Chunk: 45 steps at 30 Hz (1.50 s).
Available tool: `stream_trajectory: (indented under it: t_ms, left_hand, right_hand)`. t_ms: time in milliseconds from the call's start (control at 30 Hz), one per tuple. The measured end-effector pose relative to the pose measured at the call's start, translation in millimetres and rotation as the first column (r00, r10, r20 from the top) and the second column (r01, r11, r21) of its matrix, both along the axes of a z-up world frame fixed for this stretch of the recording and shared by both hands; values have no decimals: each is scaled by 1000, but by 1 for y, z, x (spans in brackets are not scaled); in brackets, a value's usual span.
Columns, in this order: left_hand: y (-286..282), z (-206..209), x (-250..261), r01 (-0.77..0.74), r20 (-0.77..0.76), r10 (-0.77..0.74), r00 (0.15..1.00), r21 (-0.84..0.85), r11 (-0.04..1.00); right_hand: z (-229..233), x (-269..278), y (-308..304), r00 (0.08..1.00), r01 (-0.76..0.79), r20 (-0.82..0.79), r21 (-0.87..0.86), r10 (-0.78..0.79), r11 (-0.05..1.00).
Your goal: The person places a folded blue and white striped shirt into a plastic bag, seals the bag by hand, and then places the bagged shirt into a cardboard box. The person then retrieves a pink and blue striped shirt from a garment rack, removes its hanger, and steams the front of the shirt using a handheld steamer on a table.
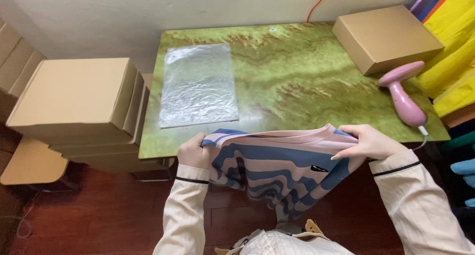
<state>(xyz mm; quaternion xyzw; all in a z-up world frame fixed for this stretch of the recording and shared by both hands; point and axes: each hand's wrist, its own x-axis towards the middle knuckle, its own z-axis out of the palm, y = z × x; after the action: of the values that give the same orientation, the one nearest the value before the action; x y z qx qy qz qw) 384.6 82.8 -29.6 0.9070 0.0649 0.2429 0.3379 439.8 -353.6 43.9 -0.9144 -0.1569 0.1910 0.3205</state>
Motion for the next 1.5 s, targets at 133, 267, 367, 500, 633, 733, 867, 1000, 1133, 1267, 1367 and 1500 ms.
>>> stream_trajectory:
  t_ms: [133,267,367,500,633,733,867,1000,1133,1267,1367,1500]
  left_hand:
    - [-24,1,52,-25,78,14,997,139,990]
    - [-45,15,105,48,265,-125,956,279,959]
    - [-65,43,132,170,221,-242,945,301,938]
    - [-78,66,171,381,72,-421,904,309,871]
    - [-83,85,201,426,-110,-412,904,297,855]
    - [-74,87,229,424,-305,-340,890,279,861]
    - [-58,69,275,438,-368,-333,868,253,863]
    - [-43,44,335,454,-340,-398,852,103,885]
    - [-35,7,402,375,-354,-346,869,14,927]
    - [-24,-44,477,356,-417,-326,848,-7,934]
    - [-27,-81,520,335,-484,-284,828,20,942]
    - [-36,-114,564,315,-569,-229,790,56,947]
  right_hand:
    - [7,29,-50,986,166,-27,49,-164,985]
    - [-11,79,-111,974,188,119,52,-193,981]
    - [-16,115,-141,949,274,113,164,-294,948]
    - [-14,155,-154,924,272,189,289,-334,918]
    - [-8,185,-155,914,288,168,371,-369,883]
    - [-5,214,-155,880,336,244,290,-408,896]
    - [-18,262,-147,893,280,279,268,-352,922]
    - [-32,314,-135,899,284,267,245,-346,927]
    - [-41,364,-118,884,342,270,183,-382,922]
    - [-104,437,-133,852,426,279,124,-444,896]
    - [-141,467,-133,818,494,297,76,-492,866]
    - [-133,484,-103,785,584,327,-110,-526,804]
